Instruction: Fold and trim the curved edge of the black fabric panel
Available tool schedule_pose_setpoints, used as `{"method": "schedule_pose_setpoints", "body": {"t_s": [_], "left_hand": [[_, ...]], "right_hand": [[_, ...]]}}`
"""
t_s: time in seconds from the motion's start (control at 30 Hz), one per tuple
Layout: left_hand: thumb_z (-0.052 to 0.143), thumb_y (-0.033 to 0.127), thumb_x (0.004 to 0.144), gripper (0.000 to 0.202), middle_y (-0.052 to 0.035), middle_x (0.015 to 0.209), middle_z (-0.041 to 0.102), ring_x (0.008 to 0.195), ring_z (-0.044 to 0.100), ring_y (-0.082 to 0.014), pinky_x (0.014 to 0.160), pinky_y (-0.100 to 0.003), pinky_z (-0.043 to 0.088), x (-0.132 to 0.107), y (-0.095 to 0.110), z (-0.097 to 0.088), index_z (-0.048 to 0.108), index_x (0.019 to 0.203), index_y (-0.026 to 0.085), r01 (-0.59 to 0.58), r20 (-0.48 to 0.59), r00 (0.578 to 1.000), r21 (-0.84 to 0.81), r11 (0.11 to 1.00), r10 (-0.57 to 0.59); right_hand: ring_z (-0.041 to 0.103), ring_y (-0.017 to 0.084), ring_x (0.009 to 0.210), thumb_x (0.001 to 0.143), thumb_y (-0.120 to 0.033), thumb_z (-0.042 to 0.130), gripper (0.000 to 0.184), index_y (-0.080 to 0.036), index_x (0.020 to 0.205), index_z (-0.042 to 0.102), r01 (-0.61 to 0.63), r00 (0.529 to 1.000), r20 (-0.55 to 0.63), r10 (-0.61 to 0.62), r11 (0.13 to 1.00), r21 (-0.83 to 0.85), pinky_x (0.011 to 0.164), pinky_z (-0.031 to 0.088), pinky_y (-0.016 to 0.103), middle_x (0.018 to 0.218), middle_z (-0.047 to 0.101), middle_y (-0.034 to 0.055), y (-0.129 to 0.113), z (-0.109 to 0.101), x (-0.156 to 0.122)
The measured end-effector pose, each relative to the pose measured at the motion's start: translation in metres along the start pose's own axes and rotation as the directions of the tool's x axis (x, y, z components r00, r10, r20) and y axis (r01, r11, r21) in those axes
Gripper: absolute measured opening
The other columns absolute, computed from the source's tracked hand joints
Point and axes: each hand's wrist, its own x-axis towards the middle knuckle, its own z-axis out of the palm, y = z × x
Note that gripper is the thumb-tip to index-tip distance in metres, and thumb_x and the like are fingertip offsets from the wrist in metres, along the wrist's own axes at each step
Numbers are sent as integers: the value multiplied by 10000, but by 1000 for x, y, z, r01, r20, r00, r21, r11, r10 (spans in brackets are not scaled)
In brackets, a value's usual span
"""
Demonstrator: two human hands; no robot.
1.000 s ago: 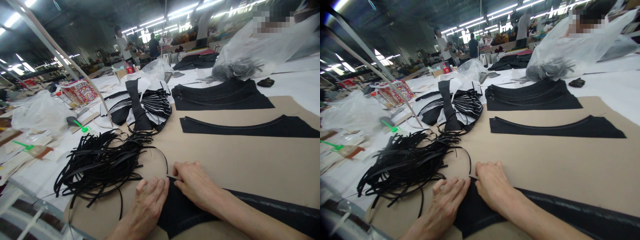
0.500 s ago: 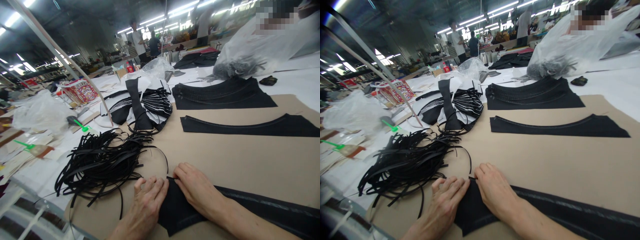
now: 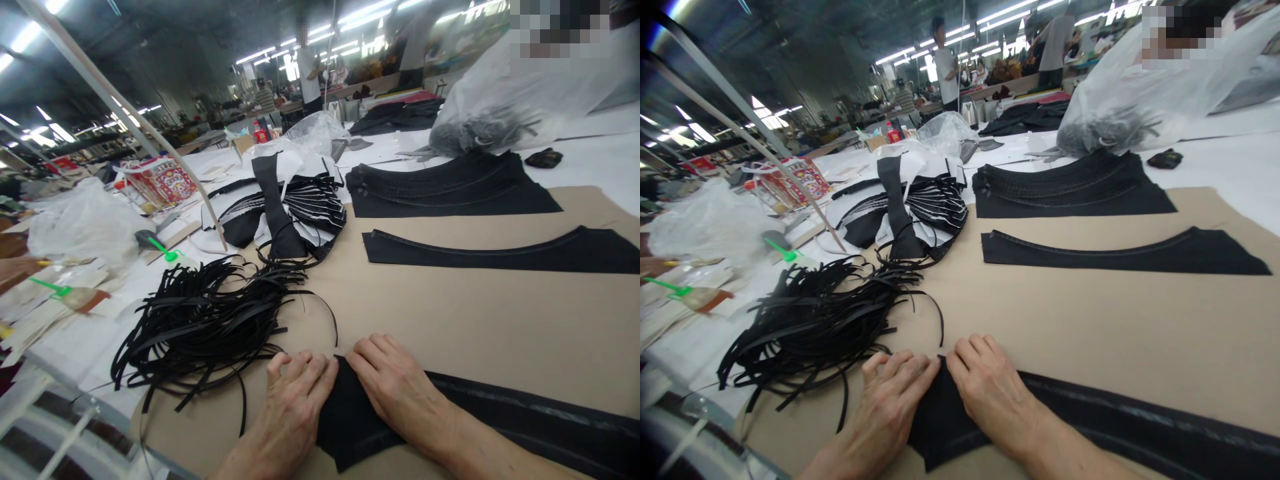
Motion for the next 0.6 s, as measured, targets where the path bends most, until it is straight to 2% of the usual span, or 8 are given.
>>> {"method": "schedule_pose_setpoints", "body": {"t_s": [0.27,0.47,0.6], "left_hand": [[433,147,931,353,-37,1135,641,1083,492,-185,953,-364,226,5,1,-7,572,1245,230,6,17,1000,-26,1000,-6],[433,192,947,330,-42,1144,644,1089,491,-201,948,-385,224,6,1,-8,567,1245,235,19,19,1000,-47,999,-18],[400,112,928,372,-7,1139,649,1069,487,-183,934,-374,210,11,1,-16,557,1244,232,11,67,998,-58,998,-7]], "right_hand": [[439,213,751,816,-3,520,198,-120,931,630,103,995,25,-101,986,-134,736,347,363,825,546,57,-3,-1,-1],[442,218,762,796,-26,537,215,-107,971,633,141,988,89,-125,970,-200,745,349,382,843,540,61,-7,-5,-3],[443,227,772,762,-30,551,248,-104,984,634,166,984,100,-147,960,-226,748,346,396,856,544,65,-9,-3,-5]]}}
